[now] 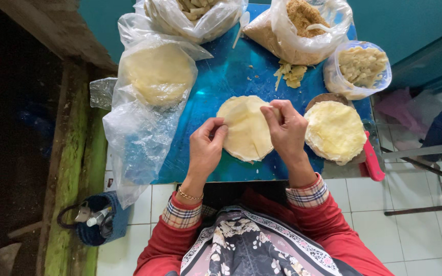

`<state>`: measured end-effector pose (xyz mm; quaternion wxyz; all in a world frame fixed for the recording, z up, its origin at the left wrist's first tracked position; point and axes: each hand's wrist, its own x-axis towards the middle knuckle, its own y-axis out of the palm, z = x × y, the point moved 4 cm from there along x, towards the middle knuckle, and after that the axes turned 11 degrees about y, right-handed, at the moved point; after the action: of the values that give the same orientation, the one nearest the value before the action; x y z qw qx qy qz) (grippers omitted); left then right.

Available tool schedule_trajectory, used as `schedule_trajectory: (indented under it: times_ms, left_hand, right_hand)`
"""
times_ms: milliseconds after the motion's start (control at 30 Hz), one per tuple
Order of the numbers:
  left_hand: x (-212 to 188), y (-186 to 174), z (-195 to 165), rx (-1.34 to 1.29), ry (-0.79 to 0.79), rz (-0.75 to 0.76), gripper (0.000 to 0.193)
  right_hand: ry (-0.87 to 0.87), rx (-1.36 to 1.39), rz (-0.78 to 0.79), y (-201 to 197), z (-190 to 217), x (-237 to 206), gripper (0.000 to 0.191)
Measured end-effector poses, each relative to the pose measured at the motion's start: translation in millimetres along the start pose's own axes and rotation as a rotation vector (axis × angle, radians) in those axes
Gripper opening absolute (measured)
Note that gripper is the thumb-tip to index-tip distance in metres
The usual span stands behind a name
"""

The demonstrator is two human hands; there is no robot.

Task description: The person sits at a blue table and handles thin round pastry wrappers, peeling individual sheets apart by hand and stacking them into piles on the table. They repeatedly lift, stretch, and fold the sheets, building up stacks of wrappers next to a bag of brown filling.

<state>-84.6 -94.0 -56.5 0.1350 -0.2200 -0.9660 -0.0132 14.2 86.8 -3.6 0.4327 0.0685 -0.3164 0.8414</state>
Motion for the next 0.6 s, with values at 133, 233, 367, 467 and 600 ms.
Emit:
schedule_trajectory:
  times_ms: [133, 233, 367, 467, 600]
  left_hand:
    - [2.9, -2.9, 5.2, 0.010, -0.004, -0.008, 0.018]
    - [2.0, -4.3, 8.3, 0.036, -0.005, -0.028, 0.020]
    - [3.1, -8.7, 7.8, 0.094, 0.005, -0.060, 0.020]
    - [3.4, -12.4, 0.8, 0.188, 0.031, -0.039, 0.020]
    - [5.9, -14.6, -15.7, 0.361, 0.105, 0.013, 0.018]
  right_hand:
    - [-0.018, -0.038, -0.060, -13.4, 0.9, -0.9, 0.017]
    - [0.004, -0.128, -0.104, -26.6, -4.4, 3.5, 0.018]
    - [-0.149, -0.244, -0.192, -50.4, -5.3, 9.3, 0.017]
    - [0.024, -0.221, -0.199, -66.8, -12.9, 13.3, 0.020]
    - [-0.115, -0.187, -0.229, -87.4, -1.4, 11.6, 0.022]
